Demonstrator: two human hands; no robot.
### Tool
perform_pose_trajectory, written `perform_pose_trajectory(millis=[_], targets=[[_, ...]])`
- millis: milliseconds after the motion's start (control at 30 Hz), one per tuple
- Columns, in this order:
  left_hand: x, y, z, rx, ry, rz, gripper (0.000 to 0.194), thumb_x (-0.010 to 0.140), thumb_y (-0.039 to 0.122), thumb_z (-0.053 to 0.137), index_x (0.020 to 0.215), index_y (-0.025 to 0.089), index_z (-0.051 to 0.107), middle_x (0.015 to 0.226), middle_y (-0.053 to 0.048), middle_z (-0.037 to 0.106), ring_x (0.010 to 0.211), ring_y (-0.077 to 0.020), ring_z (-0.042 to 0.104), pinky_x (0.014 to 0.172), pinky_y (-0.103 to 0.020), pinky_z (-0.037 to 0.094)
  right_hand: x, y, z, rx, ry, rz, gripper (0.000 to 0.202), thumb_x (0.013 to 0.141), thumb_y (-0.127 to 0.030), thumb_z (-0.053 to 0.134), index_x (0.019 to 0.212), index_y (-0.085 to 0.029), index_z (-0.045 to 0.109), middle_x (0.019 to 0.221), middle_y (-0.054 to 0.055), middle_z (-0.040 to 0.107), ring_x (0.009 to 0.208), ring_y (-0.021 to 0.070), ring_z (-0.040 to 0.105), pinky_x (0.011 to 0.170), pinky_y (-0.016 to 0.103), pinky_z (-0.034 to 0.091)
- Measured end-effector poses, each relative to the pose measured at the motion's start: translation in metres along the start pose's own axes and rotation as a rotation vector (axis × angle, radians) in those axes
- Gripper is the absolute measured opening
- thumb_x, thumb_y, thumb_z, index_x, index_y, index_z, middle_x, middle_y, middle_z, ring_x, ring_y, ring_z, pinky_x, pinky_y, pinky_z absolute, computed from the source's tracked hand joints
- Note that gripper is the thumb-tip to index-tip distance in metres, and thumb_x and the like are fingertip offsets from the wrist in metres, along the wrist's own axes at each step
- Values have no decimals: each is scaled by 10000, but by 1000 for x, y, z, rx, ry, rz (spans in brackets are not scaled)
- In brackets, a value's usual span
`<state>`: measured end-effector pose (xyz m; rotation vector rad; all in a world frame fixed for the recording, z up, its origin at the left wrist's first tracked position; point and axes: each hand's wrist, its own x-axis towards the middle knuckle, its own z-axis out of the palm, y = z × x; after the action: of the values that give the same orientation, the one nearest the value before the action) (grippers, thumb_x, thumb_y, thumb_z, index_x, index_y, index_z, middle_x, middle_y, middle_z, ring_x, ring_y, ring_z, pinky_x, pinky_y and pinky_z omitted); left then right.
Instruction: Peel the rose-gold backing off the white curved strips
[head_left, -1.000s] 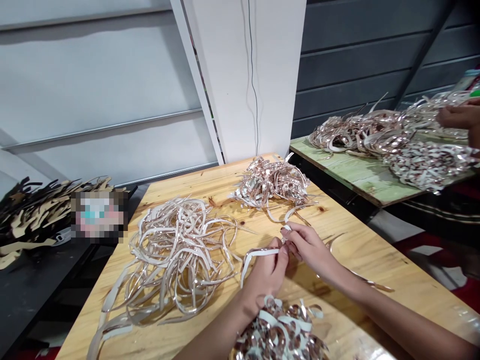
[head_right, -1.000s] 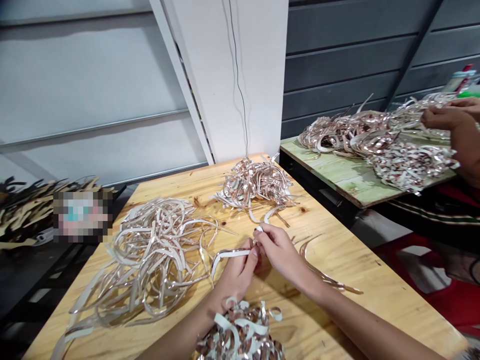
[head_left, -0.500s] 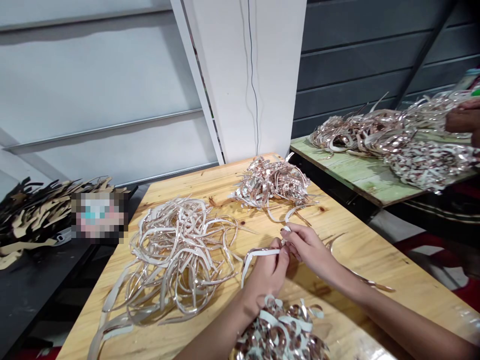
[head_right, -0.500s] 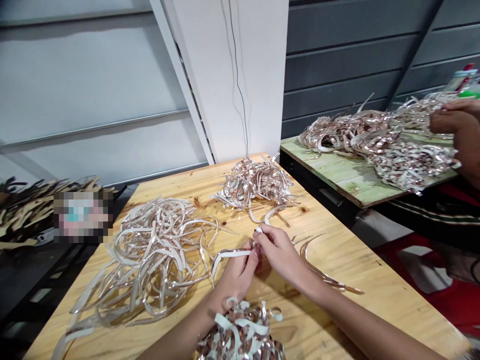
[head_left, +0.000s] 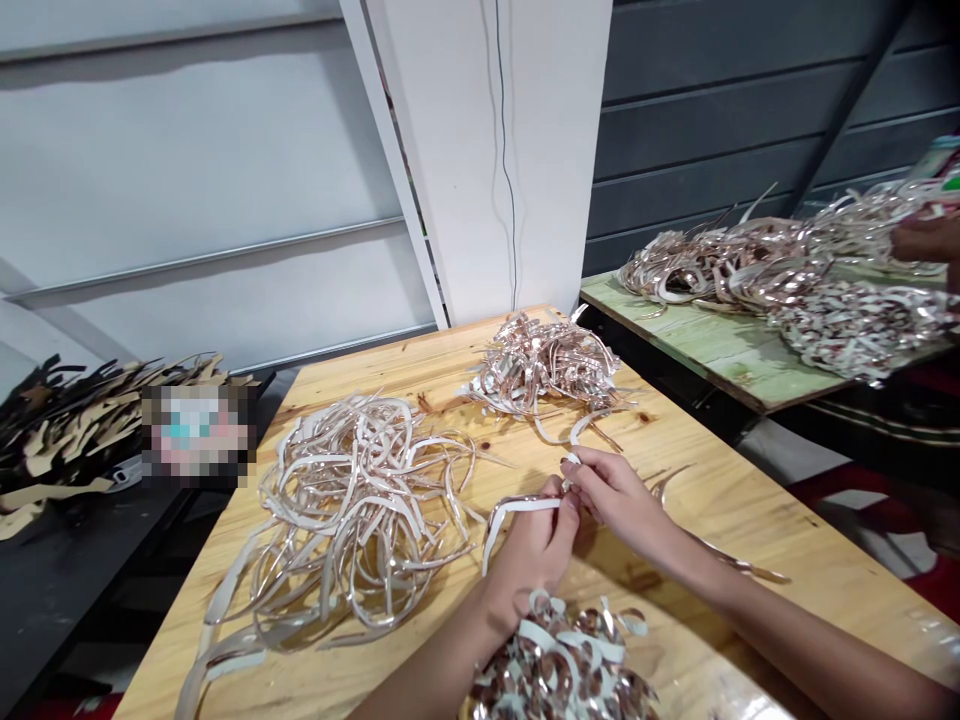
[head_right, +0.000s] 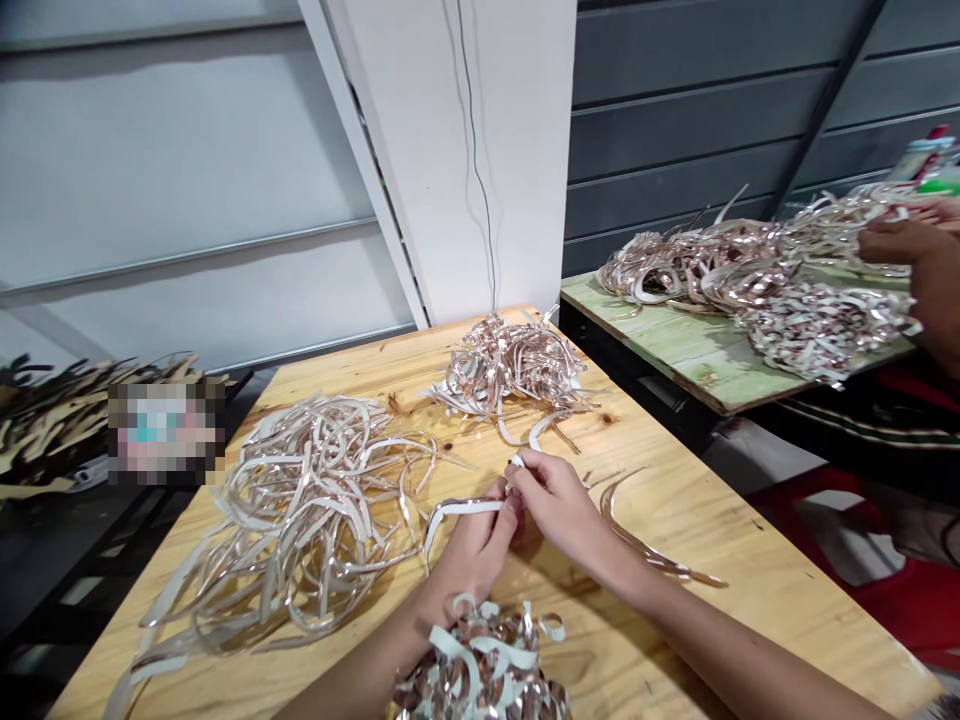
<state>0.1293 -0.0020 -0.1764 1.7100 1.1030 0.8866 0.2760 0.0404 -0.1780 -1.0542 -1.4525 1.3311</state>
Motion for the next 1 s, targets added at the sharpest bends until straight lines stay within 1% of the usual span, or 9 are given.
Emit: perform_pose_trajectory(millis=[167,300,433,567,700,833,1000], targets=[[0,2,-1,25,-4,-16,302,1105,323,302,1198,213,567,1114,-65,685,1006,-197,620,970,-327,460,0,-3,0,-23,-24,-1,298,936,-331,540,661,-218,552,514,-70,409,459,115,346,427,247,249],[0,4,-1,41,-1,-25,311,1102,324,307,1226,211,569,1128,-75,686,1007,-203,616,981,-338,461,0,0,0,-58,-43,3,296,949,-323,517,687,-203,584,545,-38,522,464,114,370,430,250,255],[0,4,-1,42,-15,-35,333,1103,349,303,1245,203,567,1142,-86,685,1012,-210,622,962,-342,473,1,6,-1,-68,-46,9,300,954,-313,522,684,-199,585,533,-41,505,463,114,384,442,247,276],[0,4,-1,56,-21,-43,335,1098,351,312,1244,197,570,1140,-87,684,1007,-211,626,974,-344,473,1,8,-1,-66,-46,16,296,953,-314,519,696,-192,598,583,-24,558,486,117,422,464,247,307],[1,2,-2,79,-21,-38,332,1092,329,313,1239,190,576,1109,-90,681,997,-214,623,978,-348,477,0,5,0,-56,-36,30,290,947,-315,522,694,-199,601,551,-44,502,490,124,427,490,254,338],[1,2,-1,97,-26,-38,351,1094,340,301,1231,186,586,1056,-82,677,938,-207,617,946,-347,492,-1,2,1,-48,-35,36,278,938,-313,527,706,-197,625,567,-41,517,506,130,448,506,257,355],[0,4,-1,95,-25,-50,337,1088,322,317,1200,186,604,1062,-82,676,954,-209,619,951,-347,492,-1,3,1,-45,-38,45,268,935,-291,522,711,-191,629,565,-40,520,512,129,458,502,253,353]])
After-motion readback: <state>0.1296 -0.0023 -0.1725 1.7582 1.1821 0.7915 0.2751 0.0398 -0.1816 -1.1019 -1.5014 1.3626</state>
